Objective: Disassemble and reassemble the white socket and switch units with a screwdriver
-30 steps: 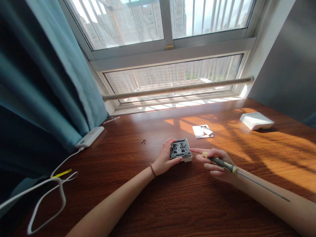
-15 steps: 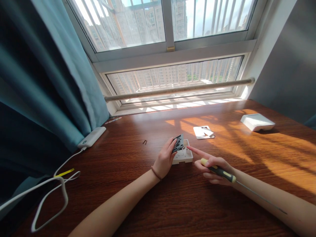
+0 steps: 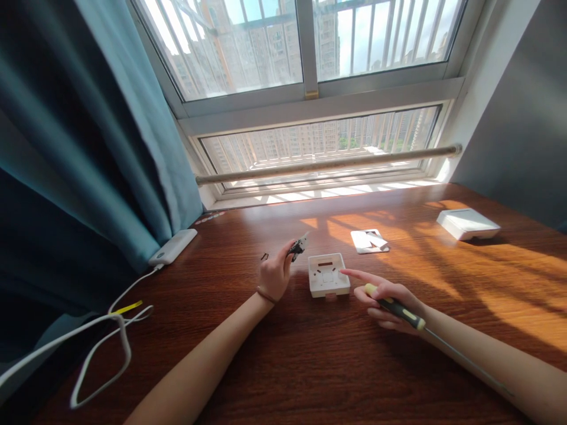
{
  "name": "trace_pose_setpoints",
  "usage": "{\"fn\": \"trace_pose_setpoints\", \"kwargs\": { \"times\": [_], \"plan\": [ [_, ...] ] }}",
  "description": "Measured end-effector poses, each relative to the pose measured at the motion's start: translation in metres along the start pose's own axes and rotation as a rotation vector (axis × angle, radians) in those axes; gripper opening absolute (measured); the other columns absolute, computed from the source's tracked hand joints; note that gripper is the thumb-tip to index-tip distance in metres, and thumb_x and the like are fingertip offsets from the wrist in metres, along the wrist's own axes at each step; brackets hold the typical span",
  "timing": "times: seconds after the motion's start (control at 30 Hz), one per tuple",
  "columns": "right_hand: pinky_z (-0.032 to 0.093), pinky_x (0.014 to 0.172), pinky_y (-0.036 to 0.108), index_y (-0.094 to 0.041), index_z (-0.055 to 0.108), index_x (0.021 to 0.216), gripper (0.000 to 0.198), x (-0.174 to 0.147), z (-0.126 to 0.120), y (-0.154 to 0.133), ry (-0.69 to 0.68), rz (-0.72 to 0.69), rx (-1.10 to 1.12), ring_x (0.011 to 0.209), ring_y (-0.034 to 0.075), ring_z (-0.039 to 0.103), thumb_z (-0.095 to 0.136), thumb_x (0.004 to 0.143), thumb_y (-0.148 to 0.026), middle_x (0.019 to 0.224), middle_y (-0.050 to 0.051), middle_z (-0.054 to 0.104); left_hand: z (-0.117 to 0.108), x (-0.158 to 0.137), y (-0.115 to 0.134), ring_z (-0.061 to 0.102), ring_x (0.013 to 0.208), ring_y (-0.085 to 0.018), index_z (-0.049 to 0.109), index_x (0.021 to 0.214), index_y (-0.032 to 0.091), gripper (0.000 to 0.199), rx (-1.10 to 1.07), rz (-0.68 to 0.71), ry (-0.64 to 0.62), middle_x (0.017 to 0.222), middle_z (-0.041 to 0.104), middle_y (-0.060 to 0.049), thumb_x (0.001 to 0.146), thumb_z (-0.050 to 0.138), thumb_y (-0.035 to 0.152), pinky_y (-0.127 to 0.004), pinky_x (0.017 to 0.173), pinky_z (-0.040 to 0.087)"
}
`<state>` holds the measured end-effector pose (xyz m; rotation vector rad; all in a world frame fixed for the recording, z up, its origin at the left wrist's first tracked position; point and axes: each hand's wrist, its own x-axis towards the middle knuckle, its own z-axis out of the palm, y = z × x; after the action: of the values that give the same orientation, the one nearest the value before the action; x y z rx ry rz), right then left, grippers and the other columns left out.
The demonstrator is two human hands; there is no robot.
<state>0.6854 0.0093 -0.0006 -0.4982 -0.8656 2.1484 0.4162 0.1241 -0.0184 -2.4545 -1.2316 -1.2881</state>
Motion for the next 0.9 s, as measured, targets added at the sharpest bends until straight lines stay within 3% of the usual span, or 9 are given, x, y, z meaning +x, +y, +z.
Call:
{"fn": "trace_pose_setpoints", "kwargs": {
  "times": [0.17,0.3,0.43,0.7,0.9],
  "plan": [
    [0.02,0.024,0.014,-0.023,0.033,0.135,0.067,0.003,-0.002,0.001,0.011,0.043,-0.082,0.029,0.002,0.032,0.049,0.071,-0.014,0.062,-0.007,0.047,0.001,0.003,-0.014,0.066,0.088,-0.019,0.054,0.119,0.02,0.032,0.306,0.151,-0.118,0.112,0.066,-0.006,0.09,0.044,0.031,-0.027,0.075,0.049],
    [0.019,0.025,0.013,-0.024,0.024,0.139,0.08,0.005,0.002,0.009,0.062,0.079,-0.282,0.027,0.004,0.035,0.05,0.065,-0.011,0.057,-0.008,0.049,0.005,0.004,-0.015,0.065,0.086,-0.019,0.057,0.116,0.02,0.032,0.411,0.199,-0.228,0.107,0.067,-0.008,0.091,0.041,0.033,-0.029,0.08,0.045],
    [0.025,0.026,0.013,-0.022,0.025,0.139,0.08,0.002,0.014,0.013,0.196,0.061,-0.429,0.032,0.004,0.039,0.048,0.063,-0.008,0.058,-0.009,0.048,0.007,0.003,-0.013,0.064,0.084,-0.02,0.056,0.116,0.02,0.033,0.401,0.199,-0.298,0.108,0.066,-0.01,0.092,0.04,0.034,-0.034,0.084,0.043],
    [0.029,0.025,0.014,-0.019,0.034,0.134,0.07,0.003,0.015,0.009,0.195,0.034,-0.439,0.031,0.003,0.035,0.05,0.065,-0.012,0.058,-0.009,0.047,0.016,-0.001,-0.014,0.055,0.109,-0.029,0.051,0.122,0.014,0.037,0.355,0.154,-0.374,0.126,0.054,-0.018,0.089,0.044,0.029,-0.044,0.091,0.042],
    [0.027,0.025,0.013,-0.02,0.036,0.132,0.068,0.002,0.014,0.01,0.193,0.024,-0.425,0.03,0.003,0.035,0.051,0.066,-0.013,0.058,-0.009,0.046,0.023,-0.004,-0.018,0.047,0.121,-0.027,0.044,0.126,0.006,0.041,0.307,0.096,-0.426,0.132,0.047,-0.021,0.089,0.038,0.021,-0.042,0.099,0.039]
  ]
}}
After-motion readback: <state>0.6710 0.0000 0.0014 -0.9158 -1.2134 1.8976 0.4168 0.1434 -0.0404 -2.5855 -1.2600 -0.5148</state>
